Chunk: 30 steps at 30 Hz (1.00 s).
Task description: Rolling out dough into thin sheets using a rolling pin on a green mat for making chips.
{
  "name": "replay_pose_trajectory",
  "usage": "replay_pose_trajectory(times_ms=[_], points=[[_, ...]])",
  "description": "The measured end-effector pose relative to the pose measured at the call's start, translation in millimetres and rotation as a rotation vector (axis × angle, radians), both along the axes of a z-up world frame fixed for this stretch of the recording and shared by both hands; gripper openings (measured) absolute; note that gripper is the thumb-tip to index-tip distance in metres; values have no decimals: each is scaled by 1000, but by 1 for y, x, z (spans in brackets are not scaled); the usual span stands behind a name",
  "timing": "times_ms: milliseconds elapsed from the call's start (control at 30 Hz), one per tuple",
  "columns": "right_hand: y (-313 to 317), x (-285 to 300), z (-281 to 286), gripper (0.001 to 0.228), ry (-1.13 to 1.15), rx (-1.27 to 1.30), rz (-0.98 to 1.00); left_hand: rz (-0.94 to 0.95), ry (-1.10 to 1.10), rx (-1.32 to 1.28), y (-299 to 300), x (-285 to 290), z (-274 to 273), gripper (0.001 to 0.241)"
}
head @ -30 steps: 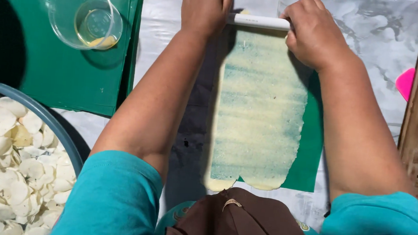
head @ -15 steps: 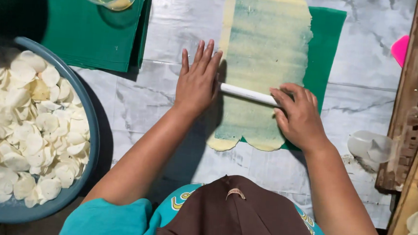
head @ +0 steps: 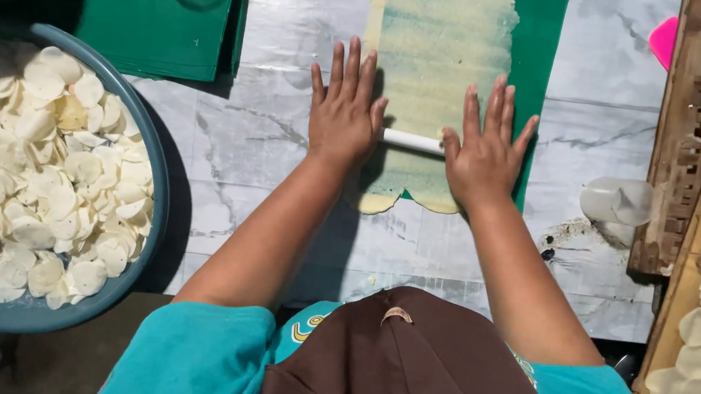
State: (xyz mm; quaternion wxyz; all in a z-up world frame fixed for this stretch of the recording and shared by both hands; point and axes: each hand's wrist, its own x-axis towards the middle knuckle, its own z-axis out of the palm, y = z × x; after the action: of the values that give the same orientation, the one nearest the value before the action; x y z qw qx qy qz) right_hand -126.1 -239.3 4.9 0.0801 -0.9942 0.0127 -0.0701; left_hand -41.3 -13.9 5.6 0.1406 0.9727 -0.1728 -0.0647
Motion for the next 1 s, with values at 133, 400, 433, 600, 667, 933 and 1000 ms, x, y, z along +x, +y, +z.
replay_pose_trajectory(times_ms=[133, 400, 433, 600, 667, 933, 1000], points=[[-3, -49, 13, 53, -26, 140, 160, -160, -169, -152, 26, -41, -7, 60], [-34, -18, -8, 33, -262, 58, 288, -208, -644, -158, 26, -11, -26, 9], [-38, -9, -11, 37, -214, 53, 303, -212, -648, -158, 24, -2, -32, 9], [-27, 38, 20, 35, -104, 280, 178, -106, -259, -97, 5, 24, 26, 39], [-27, 65, 6, 47, -37, 168, -79, 11, -455, -248, -12, 44, 18, 31], [-4, 54, 21, 67, 432, 45, -133, -4, -88, 58, -25, 24, -5, 69], [4, 39, 21, 68, 430, 37, -118, -8, -131, 50, -16, 7, -5, 69]])
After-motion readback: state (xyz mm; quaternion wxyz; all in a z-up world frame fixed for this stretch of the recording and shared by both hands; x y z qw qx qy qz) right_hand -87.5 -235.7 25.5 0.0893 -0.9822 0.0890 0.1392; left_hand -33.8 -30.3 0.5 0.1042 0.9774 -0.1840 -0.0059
